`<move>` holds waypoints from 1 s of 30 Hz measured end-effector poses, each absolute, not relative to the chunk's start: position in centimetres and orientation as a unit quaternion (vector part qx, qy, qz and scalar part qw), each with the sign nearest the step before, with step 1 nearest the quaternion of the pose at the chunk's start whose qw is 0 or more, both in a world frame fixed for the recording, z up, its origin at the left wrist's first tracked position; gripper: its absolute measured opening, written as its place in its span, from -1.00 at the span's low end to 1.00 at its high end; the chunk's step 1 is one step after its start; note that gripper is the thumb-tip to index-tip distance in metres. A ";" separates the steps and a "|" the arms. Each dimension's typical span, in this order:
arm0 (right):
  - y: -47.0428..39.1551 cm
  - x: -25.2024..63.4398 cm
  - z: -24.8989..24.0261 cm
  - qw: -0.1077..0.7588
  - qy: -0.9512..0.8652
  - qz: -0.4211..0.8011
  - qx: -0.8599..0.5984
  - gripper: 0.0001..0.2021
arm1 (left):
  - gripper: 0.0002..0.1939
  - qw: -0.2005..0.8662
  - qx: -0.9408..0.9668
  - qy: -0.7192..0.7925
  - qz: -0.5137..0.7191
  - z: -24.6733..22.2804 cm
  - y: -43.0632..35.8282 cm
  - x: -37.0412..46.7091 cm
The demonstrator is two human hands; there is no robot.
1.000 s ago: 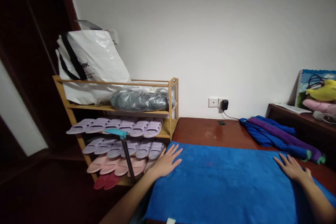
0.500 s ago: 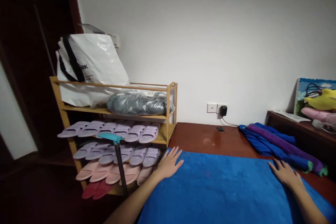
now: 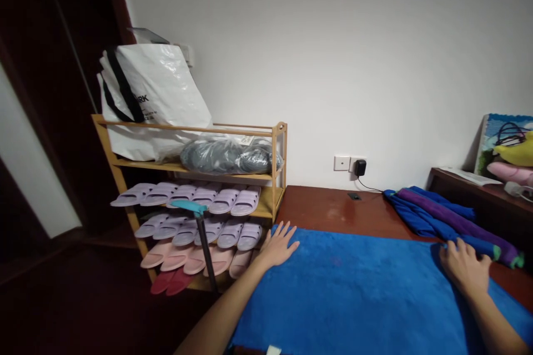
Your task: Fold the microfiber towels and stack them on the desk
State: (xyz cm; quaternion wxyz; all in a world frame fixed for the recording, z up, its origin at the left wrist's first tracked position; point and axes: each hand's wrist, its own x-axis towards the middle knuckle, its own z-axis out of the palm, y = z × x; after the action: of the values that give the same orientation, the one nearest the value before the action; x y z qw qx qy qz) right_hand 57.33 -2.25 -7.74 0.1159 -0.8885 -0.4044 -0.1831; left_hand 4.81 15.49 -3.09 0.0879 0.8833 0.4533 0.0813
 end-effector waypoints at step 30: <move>-11.4 35.0 -5.1 0.143 -0.689 -0.105 -0.702 -0.45 | -0.29 0.062 0.841 0.528 0.104 -3.3 14.4 4.9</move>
State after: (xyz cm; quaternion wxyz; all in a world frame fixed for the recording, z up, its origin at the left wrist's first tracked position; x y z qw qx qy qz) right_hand 34.99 -11.38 -5.05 0.1429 -0.7023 -0.6894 -0.1048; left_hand 4.95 14.43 -3.29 0.0617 0.8409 0.5275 0.1043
